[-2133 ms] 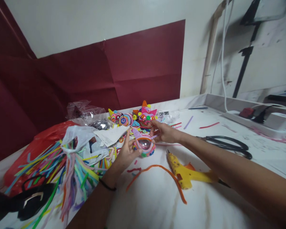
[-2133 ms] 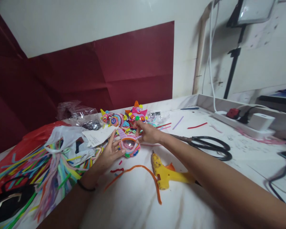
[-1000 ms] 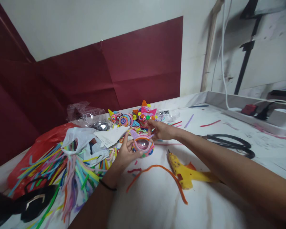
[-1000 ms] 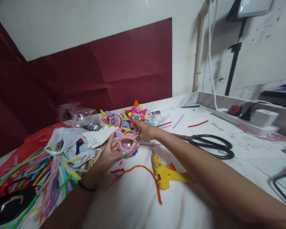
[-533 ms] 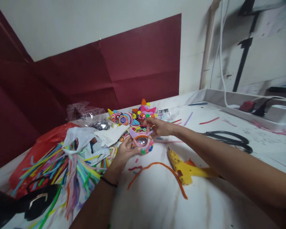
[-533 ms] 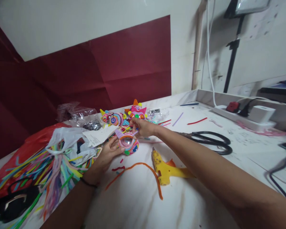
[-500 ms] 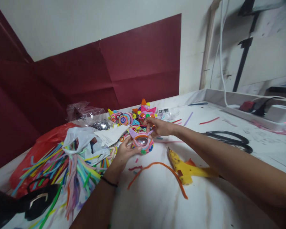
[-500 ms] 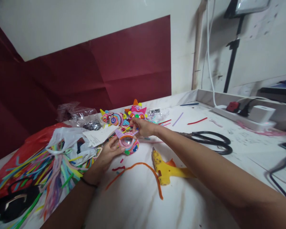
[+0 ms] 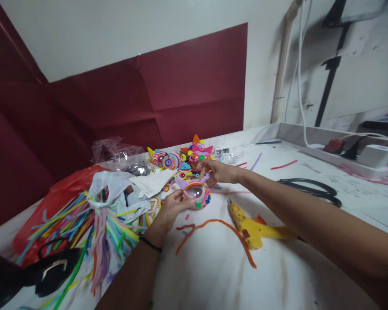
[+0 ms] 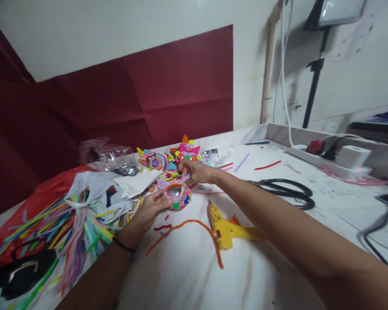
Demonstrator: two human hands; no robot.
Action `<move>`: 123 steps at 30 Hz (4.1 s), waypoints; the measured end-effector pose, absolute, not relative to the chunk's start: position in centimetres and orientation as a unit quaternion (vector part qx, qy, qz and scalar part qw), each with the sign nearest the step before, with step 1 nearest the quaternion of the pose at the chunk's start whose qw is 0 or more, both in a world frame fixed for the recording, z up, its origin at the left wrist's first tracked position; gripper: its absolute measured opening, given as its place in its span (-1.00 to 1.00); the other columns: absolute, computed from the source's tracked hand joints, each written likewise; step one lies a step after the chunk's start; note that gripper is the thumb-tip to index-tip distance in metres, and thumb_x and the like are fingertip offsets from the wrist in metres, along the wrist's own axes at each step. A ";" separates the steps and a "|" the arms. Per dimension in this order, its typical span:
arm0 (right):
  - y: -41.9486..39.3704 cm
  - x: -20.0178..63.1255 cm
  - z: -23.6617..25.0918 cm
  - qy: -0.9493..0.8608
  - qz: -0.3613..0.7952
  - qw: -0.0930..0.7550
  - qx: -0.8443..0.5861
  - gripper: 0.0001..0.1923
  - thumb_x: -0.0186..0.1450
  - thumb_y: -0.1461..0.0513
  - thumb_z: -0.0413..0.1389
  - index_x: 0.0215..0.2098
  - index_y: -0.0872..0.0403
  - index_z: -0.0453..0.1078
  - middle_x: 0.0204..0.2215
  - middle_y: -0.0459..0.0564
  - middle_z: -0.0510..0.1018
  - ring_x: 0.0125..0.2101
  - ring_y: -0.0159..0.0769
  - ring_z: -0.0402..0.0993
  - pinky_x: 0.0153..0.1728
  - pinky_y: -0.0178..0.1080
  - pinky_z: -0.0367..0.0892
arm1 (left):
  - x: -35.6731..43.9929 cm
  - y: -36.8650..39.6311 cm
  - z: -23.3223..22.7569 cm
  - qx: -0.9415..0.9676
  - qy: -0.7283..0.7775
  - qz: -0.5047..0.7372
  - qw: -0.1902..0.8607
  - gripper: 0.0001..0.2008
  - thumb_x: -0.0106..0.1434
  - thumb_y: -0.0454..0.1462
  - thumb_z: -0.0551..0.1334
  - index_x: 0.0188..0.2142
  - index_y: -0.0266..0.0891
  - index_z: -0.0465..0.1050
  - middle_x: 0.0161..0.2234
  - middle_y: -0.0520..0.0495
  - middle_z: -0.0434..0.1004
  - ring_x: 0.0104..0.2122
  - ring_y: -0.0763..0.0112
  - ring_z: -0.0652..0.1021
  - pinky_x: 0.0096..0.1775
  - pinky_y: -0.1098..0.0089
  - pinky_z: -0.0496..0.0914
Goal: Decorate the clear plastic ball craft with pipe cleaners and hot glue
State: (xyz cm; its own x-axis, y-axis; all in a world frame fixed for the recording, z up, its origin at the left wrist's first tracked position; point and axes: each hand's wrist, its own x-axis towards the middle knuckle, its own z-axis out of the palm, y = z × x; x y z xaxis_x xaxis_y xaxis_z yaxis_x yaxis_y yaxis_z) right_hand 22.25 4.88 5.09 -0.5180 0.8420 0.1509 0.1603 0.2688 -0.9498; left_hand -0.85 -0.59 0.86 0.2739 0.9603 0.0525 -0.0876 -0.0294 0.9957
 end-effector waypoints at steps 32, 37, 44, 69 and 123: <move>0.5 22.0 9.3 -0.623 0.525 0.394 -0.426 -0.41 -0.09 0.47 0.37 -0.21 0.01 0.24 -0.44 -0.23 0.47 -0.47 -0.36 0.50 -0.44 -0.23 0.54 | -0.2 -2.4 3.5 0.514 0.345 0.493 0.611 -0.50 -0.17 -0.13 0.58 -0.24 -0.29 0.59 -0.29 -0.10 0.65 -0.32 0.36 0.59 -0.22 0.38 0.50; 0.3 22.3 9.7 -0.620 0.540 0.382 -0.422 -0.39 -0.08 0.46 0.38 -0.18 0.00 0.22 -0.41 -0.21 0.46 -0.44 -0.36 0.49 -0.43 -0.25 0.52 | 0.0 -2.6 3.4 0.512 0.352 0.488 0.613 -0.50 -0.10 -0.13 0.56 -0.18 -0.29 0.57 -0.23 -0.16 0.64 -0.26 0.26 0.61 -0.19 0.27 0.54; 0.5 23.0 9.8 -0.626 0.548 0.360 -0.422 -0.36 -0.12 0.42 0.41 -0.17 -0.01 0.23 -0.35 -0.20 0.47 -0.42 -0.36 0.50 -0.37 -0.21 0.53 | 0.7 -3.2 3.6 0.503 0.371 0.482 0.614 -0.51 -0.12 -0.12 0.57 -0.21 -0.26 0.57 -0.22 -0.12 0.63 -0.26 0.31 0.60 -0.18 0.30 0.53; 1.1 23.0 8.8 -0.599 0.573 0.339 -0.444 -0.34 -0.12 0.43 0.40 -0.16 -0.01 0.23 -0.23 -0.08 0.51 -0.31 -0.29 0.55 -0.33 -0.21 0.53 | 1.0 -3.8 3.5 0.512 0.401 0.496 0.575 -0.56 -0.15 -0.13 0.57 -0.40 -0.26 0.43 -0.42 0.04 0.46 -0.41 0.46 0.52 -0.33 0.43 0.44; 0.3 22.1 9.4 -0.627 0.543 0.429 -0.357 -0.17 -0.27 0.37 0.49 -0.10 -0.03 0.22 -0.39 -0.23 0.52 -0.49 -0.40 0.48 -0.43 -0.28 0.40 | 0.3 -3.0 3.4 0.589 0.316 0.558 0.492 -0.47 -0.04 -0.24 0.51 -0.05 -0.27 0.51 -0.06 -0.20 0.62 -0.08 0.12 0.59 -0.02 0.23 0.45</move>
